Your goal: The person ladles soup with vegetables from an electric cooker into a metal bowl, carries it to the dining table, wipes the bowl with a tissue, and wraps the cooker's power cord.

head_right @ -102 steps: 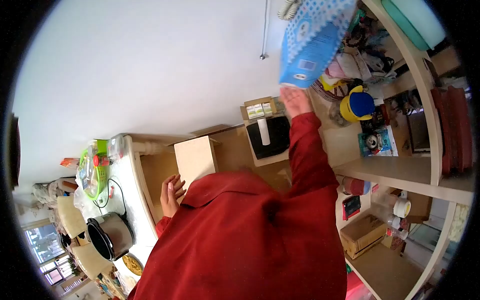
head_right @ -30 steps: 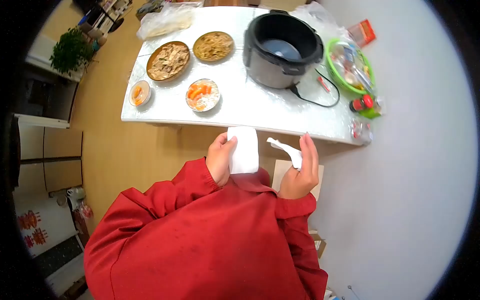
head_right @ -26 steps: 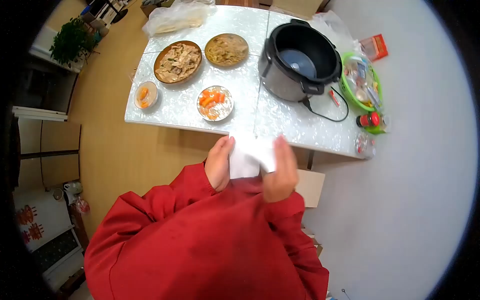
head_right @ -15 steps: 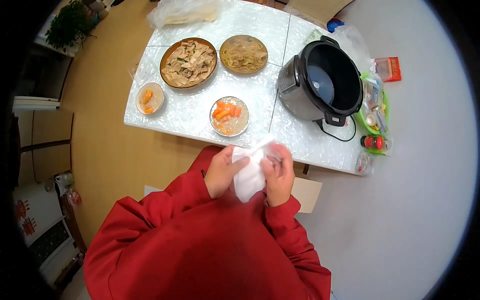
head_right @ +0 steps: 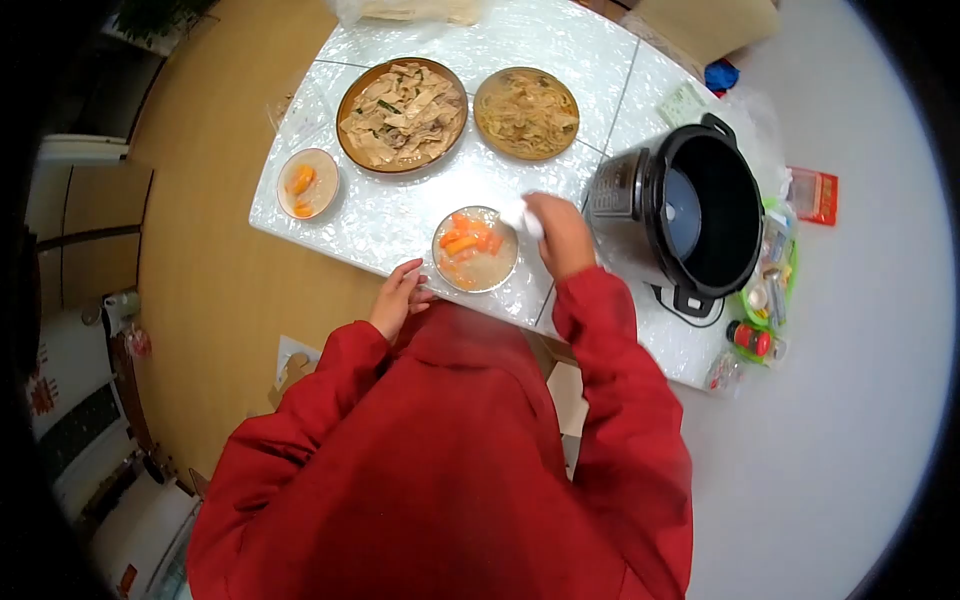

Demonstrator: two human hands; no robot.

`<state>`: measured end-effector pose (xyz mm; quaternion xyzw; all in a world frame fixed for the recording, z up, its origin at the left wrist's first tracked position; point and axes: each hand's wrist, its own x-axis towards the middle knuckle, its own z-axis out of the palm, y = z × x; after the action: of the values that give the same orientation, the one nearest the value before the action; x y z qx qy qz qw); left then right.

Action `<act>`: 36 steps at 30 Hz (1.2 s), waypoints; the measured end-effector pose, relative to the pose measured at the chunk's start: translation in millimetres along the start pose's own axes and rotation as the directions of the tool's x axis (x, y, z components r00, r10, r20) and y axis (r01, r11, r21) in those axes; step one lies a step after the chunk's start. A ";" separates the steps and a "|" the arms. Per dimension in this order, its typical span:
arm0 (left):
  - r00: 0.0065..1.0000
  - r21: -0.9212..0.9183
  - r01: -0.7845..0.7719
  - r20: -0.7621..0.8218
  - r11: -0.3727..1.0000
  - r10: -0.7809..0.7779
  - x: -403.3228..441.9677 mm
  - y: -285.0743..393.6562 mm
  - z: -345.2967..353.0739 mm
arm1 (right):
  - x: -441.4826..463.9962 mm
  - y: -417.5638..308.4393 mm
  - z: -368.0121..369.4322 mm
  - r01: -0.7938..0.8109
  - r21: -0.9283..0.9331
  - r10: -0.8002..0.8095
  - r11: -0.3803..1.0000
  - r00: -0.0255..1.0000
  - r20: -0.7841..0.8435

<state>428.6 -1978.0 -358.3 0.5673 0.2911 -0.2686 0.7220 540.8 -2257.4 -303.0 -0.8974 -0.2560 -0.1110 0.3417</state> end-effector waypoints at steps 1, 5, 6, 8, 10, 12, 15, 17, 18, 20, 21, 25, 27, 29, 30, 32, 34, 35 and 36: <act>0.999 -0.055 0.037 0.022 0.998 -0.036 6.5 -3.0 -2.4 | 25.3 9.4 15.1 -0.029 0.050 0.028 0.998 0.999 0.023; 0.956 -0.291 0.177 0.277 0.940 -0.094 14.0 4.7 7.0 | 74.4 58.4 94.8 -0.384 0.393 0.178 0.836 0.866 0.468; 0.941 -0.293 0.189 0.328 0.937 -0.087 17.0 6.1 8.2 | 76.5 62.0 105.6 -0.416 0.369 0.170 0.831 0.822 0.544; 0.925 -0.359 0.273 0.354 0.893 -0.141 22.2 10.7 15.7 | 76.9 69.3 121.6 -0.471 0.312 0.154 0.825 0.719 0.678; 0.932 -0.408 0.265 0.340 0.874 -0.124 13.3 27.1 28.9 | 82.1 55.2 111.8 -0.743 0.255 0.240 0.619 0.488 0.839; 0.953 -0.429 0.176 0.301 0.886 -0.043 4.4 40.1 38.0 | 85.4 49.0 101.4 -0.873 0.174 0.224 0.455 0.302 0.927; 0.950 -0.435 0.060 0.302 0.899 0.082 19.0 16.1 33.7 | 93.7 29.1 79.6 -0.992 0.117 0.164 -0.053 0.107 0.981; 0.958 -0.458 0.073 0.280 0.886 0.066 20.2 10.7 34.0 | 72.0 58.4 102.1 -0.973 0.221 0.188 -0.069 0.205 0.961; 0.961 -0.468 0.079 0.270 0.880 0.057 20.6 8.2 35.3 | 65.6 59.3 108.9 -0.962 0.260 0.278 -0.080 0.229 0.933; 0.967 -0.485 0.075 0.248 0.871 0.054 23.1 3.2 38.6 | 53.5 68.4 109.3 -0.950 0.302 0.317 -0.079 0.263 0.911; 0.971 -0.493 0.072 0.235 0.867 0.052 23.0 1.2 39.4 | 57.6 50.1 90.1 -0.950 0.305 0.267 -0.072 0.276 0.923; 0.983 -0.492 0.082 0.183 0.867 0.011 18.8 1.5 44.5 | 32.7 55.9 80.4 -0.871 0.456 0.113 -0.184 0.442 0.890; 0.985 -0.476 0.056 0.168 0.878 0.028 17.8 -0.3 46.7 | 15.5 58.2 81.1 -0.830 0.496 0.186 -0.255 0.461 0.868; 0.982 -0.475 0.056 0.186 0.878 0.038 21.2 -5.7 46.6 | 0.7 54.6 78.6 -0.776 0.538 0.251 -0.328 0.478 0.842; 0.980 -0.474 0.055 0.195 0.879 0.044 21.9 -6.2 46.5 | -6.0 51.9 77.3 -0.742 0.562 0.278 -0.366 0.489 0.827; 0.982 -0.467 0.058 0.186 0.882 0.034 22.0 -6.7 48.0 | -19.6 48.6 78.0 -0.671 0.604 0.330 -0.429 0.506 0.797; 0.983 -0.466 0.057 0.180 0.883 0.031 22.1 -6.8 49.5 | -32.6 45.4 80.0 -0.599 0.642 0.380 -0.479 0.518 0.767; 0.983 -0.470 0.055 0.178 0.881 0.033 22.3 -7.2 50.1 | -39.0 43.1 80.7 -0.568 0.663 0.409 -0.488 0.522 0.749; 0.984 -0.474 0.053 0.176 0.879 0.036 22.7 -7.6 50.7 | -43.4 38.3 81.2 -0.538 0.682 0.436 -0.495 0.525 0.730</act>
<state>444.5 -2030.5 -370.3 0.3443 0.2845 -0.2417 0.8614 526.6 -2243.9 -400.9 -0.3337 0.2163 0.3252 0.8579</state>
